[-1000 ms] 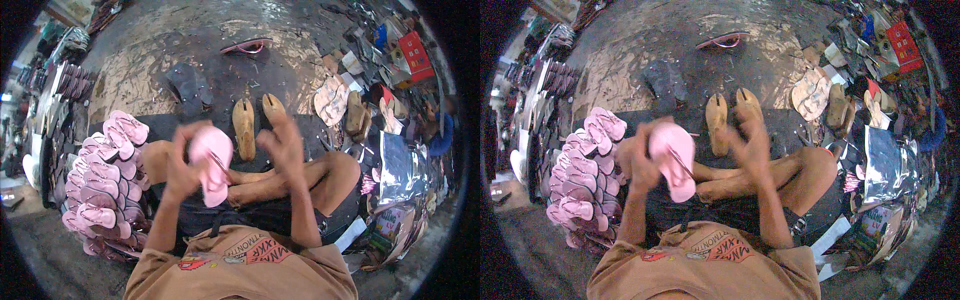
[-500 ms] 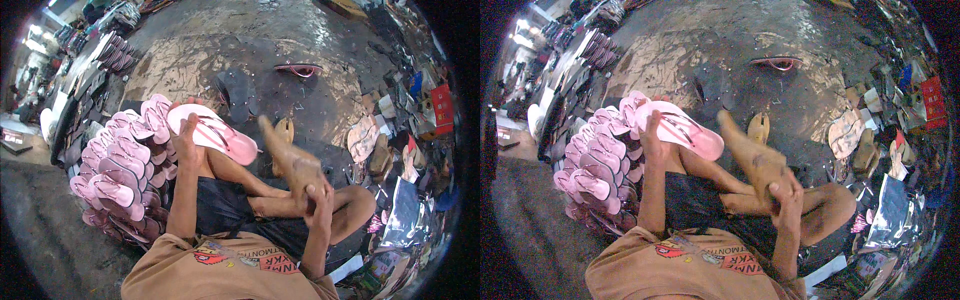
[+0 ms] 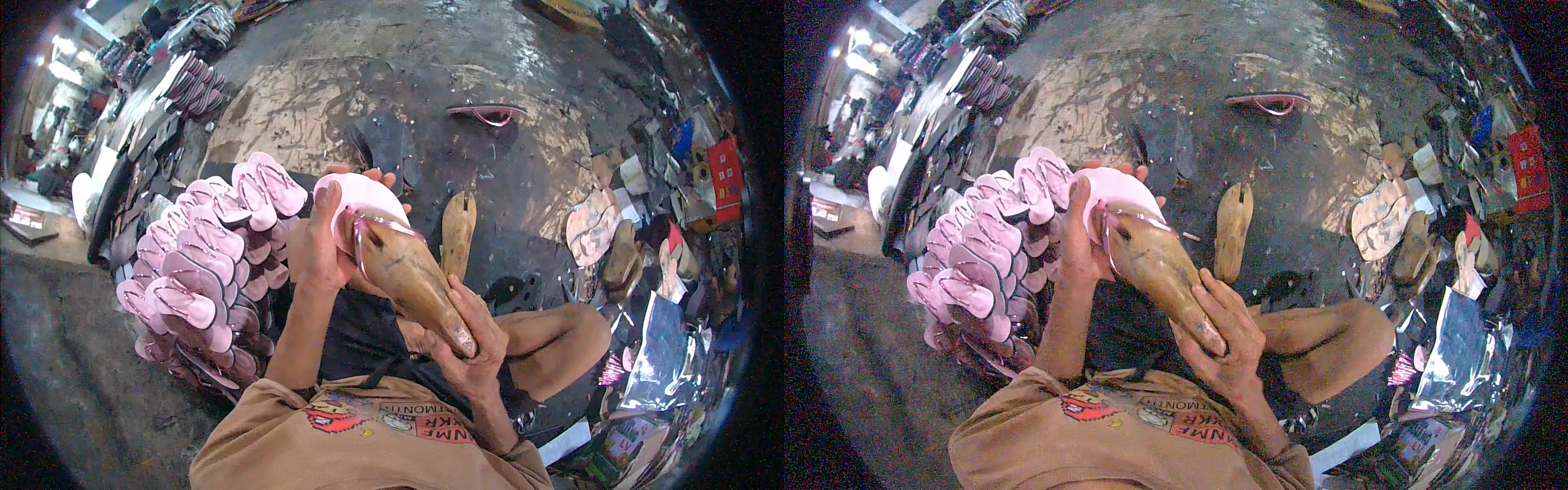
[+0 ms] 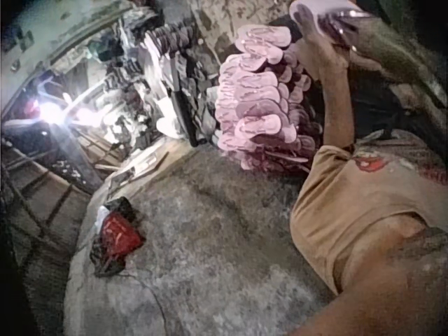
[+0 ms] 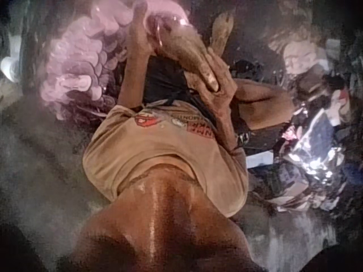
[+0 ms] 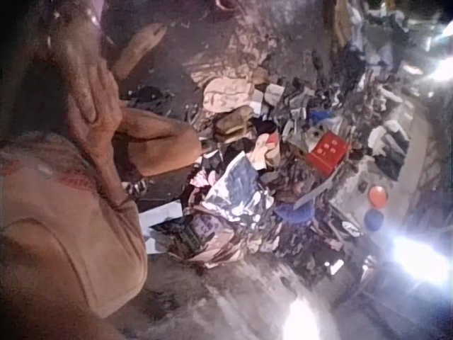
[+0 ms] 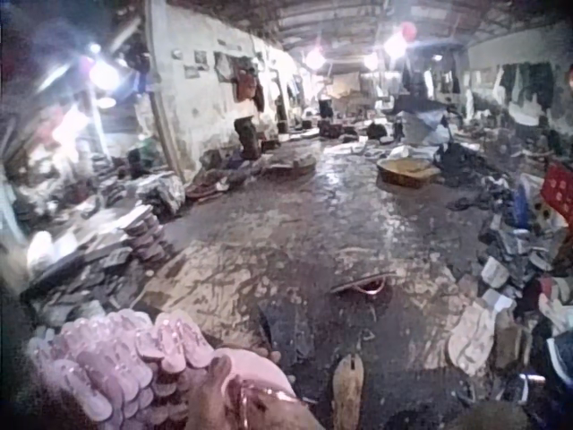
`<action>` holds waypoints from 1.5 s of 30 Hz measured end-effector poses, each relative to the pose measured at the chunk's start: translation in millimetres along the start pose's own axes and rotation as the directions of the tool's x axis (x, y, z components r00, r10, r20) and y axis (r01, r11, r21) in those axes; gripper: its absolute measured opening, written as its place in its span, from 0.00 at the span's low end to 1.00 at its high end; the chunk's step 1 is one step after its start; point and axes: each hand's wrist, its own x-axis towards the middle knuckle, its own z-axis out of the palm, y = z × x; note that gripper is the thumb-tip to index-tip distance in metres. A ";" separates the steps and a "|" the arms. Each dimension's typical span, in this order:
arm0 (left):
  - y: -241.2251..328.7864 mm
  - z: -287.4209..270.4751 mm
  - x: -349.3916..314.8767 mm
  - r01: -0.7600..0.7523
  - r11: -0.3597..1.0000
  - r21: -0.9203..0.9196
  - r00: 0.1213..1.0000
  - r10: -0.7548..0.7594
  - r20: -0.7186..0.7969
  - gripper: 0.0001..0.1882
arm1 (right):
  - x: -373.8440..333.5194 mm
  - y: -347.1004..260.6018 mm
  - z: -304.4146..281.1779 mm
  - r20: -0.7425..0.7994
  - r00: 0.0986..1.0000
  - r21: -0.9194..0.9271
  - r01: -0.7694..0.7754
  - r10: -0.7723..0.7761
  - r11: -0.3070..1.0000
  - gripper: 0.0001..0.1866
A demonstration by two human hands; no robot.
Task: The person sits on the floor and paints the soles of pink flip-flops with a dark liquid using a brush. They repeatedly dip the brush into a container and apply the coating to each slipper, then place the finished items in a row on the floor.
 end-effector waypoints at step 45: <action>-10.2 43.7 -114.1 0.413 0.851 0.326 0.886 -0.458 0.073 0.65 | -53.2 6.2 16.9 0.449 0.404 0.735 -0.674 0.797 -0.073 0.19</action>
